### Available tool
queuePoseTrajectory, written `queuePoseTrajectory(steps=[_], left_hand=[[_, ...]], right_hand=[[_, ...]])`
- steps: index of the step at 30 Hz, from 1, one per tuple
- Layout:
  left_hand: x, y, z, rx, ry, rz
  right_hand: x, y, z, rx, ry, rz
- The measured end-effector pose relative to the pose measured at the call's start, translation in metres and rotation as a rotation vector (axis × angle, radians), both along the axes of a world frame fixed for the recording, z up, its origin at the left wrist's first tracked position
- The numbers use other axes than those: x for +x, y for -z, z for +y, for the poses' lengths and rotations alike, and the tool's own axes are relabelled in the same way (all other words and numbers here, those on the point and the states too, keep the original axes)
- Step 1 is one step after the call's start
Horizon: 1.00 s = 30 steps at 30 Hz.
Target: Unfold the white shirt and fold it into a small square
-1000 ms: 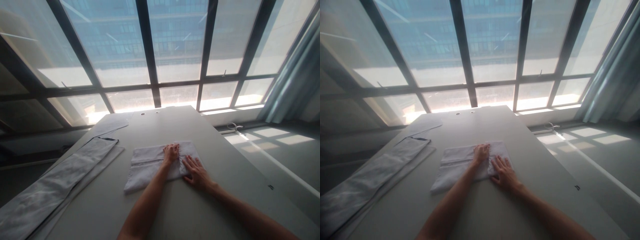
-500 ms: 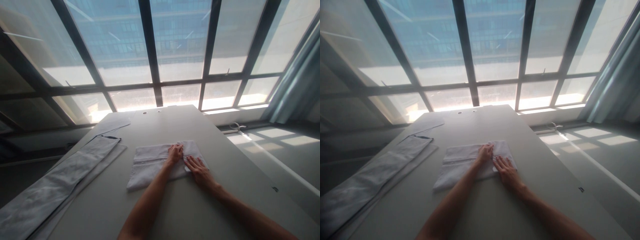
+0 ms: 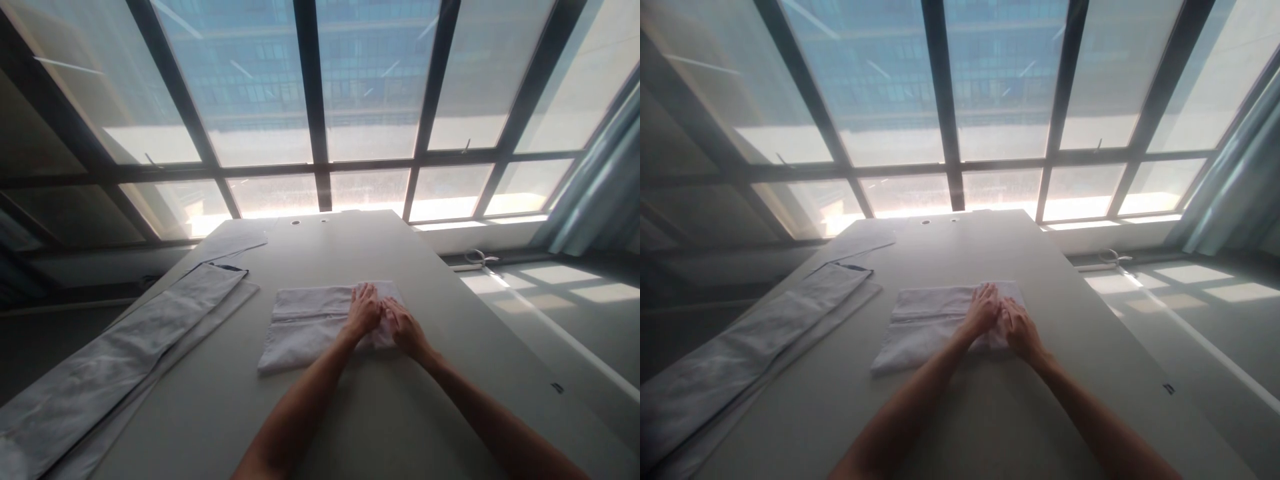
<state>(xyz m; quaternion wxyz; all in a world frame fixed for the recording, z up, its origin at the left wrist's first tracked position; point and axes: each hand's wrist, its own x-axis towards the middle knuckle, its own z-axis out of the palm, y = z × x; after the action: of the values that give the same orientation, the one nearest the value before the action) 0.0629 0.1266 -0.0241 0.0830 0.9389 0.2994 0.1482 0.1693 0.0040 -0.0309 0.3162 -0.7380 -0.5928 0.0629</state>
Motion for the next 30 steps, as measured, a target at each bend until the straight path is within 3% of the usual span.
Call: queuePoseTrajectory(steps=[2, 5, 8, 12, 16, 21, 25, 27, 30], left_hand=[[0.002, 0.009, -0.004, -0.005, 0.07, 0.064], [-0.001, 0.019, -0.004, 0.003, 0.08, 0.094], [-0.004, 0.022, -0.002, 0.024, 0.05, 0.078], [-0.004, 0.02, -0.003, 0.042, -0.001, 0.075], [-0.002, 0.019, -0.005, 0.027, -0.006, 0.061], [-0.002, 0.018, -0.004, -0.011, 0.0, 0.025], [-0.003, 0.018, -0.001, -0.027, -0.005, 0.024], [-0.004, 0.017, 0.001, -0.043, -0.01, 0.036], [-0.005, 0.016, 0.002, -0.058, -0.027, 0.047]], right_hand=[[0.002, -0.003, 0.03, -0.043, 0.071, -0.04], [0.005, -0.003, 0.068, -0.16, 0.02, -0.101], [0.019, 0.002, 0.084, -0.252, -0.033, -0.156], [0.055, 0.009, 0.076, -0.323, 0.087, -0.244], [0.08, 0.0, 0.068, -0.398, 0.194, -0.238], [0.052, -0.01, 0.067, -0.297, 0.2, -0.208], [0.018, 0.002, 0.047, -0.241, 0.068, -0.22], [0.017, 0.01, 0.03, -0.255, 0.065, -0.25], [0.039, 0.021, 0.004, -0.307, 0.124, -0.279]])
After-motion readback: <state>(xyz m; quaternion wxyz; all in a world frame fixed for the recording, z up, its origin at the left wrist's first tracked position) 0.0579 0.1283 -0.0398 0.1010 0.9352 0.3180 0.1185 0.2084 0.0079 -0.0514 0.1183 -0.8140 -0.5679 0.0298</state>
